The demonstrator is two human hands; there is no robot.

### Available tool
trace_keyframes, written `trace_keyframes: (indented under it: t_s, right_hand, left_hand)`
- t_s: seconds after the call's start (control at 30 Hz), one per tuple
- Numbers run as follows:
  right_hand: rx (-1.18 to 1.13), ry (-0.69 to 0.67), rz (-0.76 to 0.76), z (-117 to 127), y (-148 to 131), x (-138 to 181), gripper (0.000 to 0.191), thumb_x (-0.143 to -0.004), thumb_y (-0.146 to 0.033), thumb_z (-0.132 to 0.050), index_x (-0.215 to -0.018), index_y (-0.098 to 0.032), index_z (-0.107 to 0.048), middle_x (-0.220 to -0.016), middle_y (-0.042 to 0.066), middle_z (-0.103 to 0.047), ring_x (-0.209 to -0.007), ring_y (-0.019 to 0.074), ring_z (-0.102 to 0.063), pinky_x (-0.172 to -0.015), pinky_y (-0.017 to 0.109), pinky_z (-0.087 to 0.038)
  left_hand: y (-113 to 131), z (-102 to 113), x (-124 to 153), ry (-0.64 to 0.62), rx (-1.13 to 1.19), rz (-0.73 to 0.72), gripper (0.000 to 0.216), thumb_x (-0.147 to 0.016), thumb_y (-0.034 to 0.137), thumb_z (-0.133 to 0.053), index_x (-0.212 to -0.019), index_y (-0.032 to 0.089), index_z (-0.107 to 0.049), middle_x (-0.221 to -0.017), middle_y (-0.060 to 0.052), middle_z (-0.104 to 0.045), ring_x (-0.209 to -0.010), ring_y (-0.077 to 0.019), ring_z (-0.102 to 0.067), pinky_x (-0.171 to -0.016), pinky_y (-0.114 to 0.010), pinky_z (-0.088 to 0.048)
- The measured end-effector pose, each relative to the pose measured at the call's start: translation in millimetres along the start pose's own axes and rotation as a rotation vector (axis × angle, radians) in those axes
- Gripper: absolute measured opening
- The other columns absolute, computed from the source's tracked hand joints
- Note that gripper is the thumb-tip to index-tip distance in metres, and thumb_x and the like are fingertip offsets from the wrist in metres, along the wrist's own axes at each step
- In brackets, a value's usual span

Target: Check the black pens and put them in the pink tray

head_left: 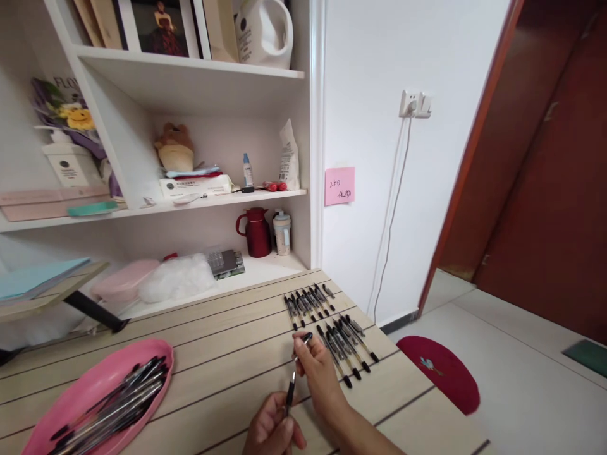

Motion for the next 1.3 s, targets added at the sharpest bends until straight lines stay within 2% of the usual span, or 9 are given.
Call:
trace_keyframes:
  t_s: [0.17,0.3,0.4,0.53,0.67,0.77,0.9,1.0,1.3]
  right_hand:
    - [-0.074,0.018,-0.037,3.4,-2.4,-4.5,0.042,-0.063,-0.047,-0.060,-0.088,-0.016,-0.048,-0.058,-0.004,-0.052,-0.043,0.0066,-0.043,-0.042,0.019,-0.030]
    - [-0.088,-0.081,-0.164,0.0,3.3,6.8,0.040,-0.061,-0.044,-0.061,-0.086,-0.017,-0.046,-0.061,-0.002,-0.056,-0.042,0.0068,-0.046,-0.041,0.018,-0.028]
    - [-0.012,-0.160,-0.196,5.1,11.2,10.8,0.030,-0.064,-0.034,-0.058,-0.086,-0.018,-0.045,-0.059,-0.005,-0.053,-0.043,0.0070,-0.047,-0.042,0.019,-0.030]
    - [0.271,-0.224,-0.201,29.1,8.7,-4.5,0.022,-0.066,-0.021,-0.052,-0.088,-0.018,-0.049,-0.053,-0.006,-0.052,-0.044,0.0086,-0.048,-0.043,0.019,-0.033]
    - [0.661,-0.328,-0.149,54.1,-20.7,-31.3,0.024,-0.066,-0.015,-0.051,-0.089,-0.016,-0.054,-0.055,-0.003,-0.058,-0.046,0.0092,-0.052,-0.045,0.019,-0.034]
    - [1.056,-0.443,-0.057,58.8,-41.7,-45.5,0.014,-0.065,-0.023,-0.056,-0.076,-0.015,-0.059,-0.053,0.001,-0.060,-0.048,0.0117,-0.054,-0.046,0.020,-0.035]
    - [1.534,-0.393,0.068,50.9,-46.3,-56.7,0.030,-0.061,-0.033,-0.063,-0.085,-0.014,-0.062,-0.077,0.010,-0.066,-0.069,0.0195,-0.061,-0.056,0.024,-0.040]
    - [1.632,-0.379,0.084,42.3,-36.8,-61.5,0.036,-0.055,-0.029,-0.068,-0.086,-0.013,-0.063,-0.092,0.016,-0.064,-0.086,0.0256,-0.059,-0.067,0.028,-0.041]
    - [1.754,-0.419,0.101,30.3,-27.3,-61.6,0.034,-0.057,-0.029,-0.067,-0.086,-0.012,-0.065,-0.091,0.016,-0.065,-0.085,0.0273,-0.059,-0.070,0.032,-0.042]
  left_hand:
    - [8.1,-2.0,2.4,-0.019,0.117,0.036,0.044,-0.058,0.046,-0.066,-0.086,0.017,-0.050,-0.050,0.003,-0.057,-0.022,0.0010,-0.023,-0.027,-0.015,-0.009]
    - [11.6,-2.0,2.7,0.029,0.176,0.051,0.043,-0.057,0.043,-0.066,-0.087,0.018,-0.048,-0.054,0.004,-0.059,-0.021,0.0013,-0.024,-0.025,-0.014,-0.011]
    - [14.2,-2.1,2.6,0.062,0.179,0.052,0.043,-0.056,0.043,-0.066,-0.086,0.018,-0.049,-0.053,0.005,-0.058,-0.020,0.0011,-0.025,-0.025,-0.014,-0.011]
    - [18.2,-4.9,5.3,0.082,0.177,0.063,0.041,-0.056,0.040,-0.066,-0.085,0.017,-0.049,-0.052,0.005,-0.057,-0.021,0.0005,-0.026,-0.025,-0.014,-0.012]
    - [22.7,-10.3,11.9,0.080,0.146,0.024,0.036,-0.061,0.039,-0.063,-0.085,0.016,-0.050,-0.053,0.004,-0.056,-0.023,0.0011,-0.026,-0.026,-0.013,-0.011]
    - [26.8,-14.5,17.0,0.103,0.115,0.021,0.034,-0.063,0.037,-0.062,-0.086,0.016,-0.050,-0.054,0.005,-0.055,-0.025,0.0015,-0.024,-0.027,-0.013,-0.011]
    - [32.8,-18.4,21.4,0.144,0.104,0.032,0.033,-0.062,0.036,-0.062,-0.086,0.017,-0.051,-0.054,0.005,-0.054,-0.027,0.0013,-0.024,-0.028,-0.013,-0.012]
    - [34.9,-19.7,22.3,0.152,0.104,0.038,0.033,-0.062,0.036,-0.062,-0.086,0.017,-0.052,-0.054,0.005,-0.054,-0.027,0.0012,-0.023,-0.028,-0.013,-0.012]
    - [34.6,-19.3,22.6,0.143,0.078,0.024,0.034,-0.062,0.038,-0.062,-0.086,0.016,-0.052,-0.055,0.005,-0.054,-0.028,0.0011,-0.024,-0.029,-0.013,-0.013]
Point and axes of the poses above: each hand's wrist, its own x-axis away from the middle knuckle, its own z-axis out of the back of the hand, y = z × x, the point moved 2 cm from there along -x, towards the middle knuckle
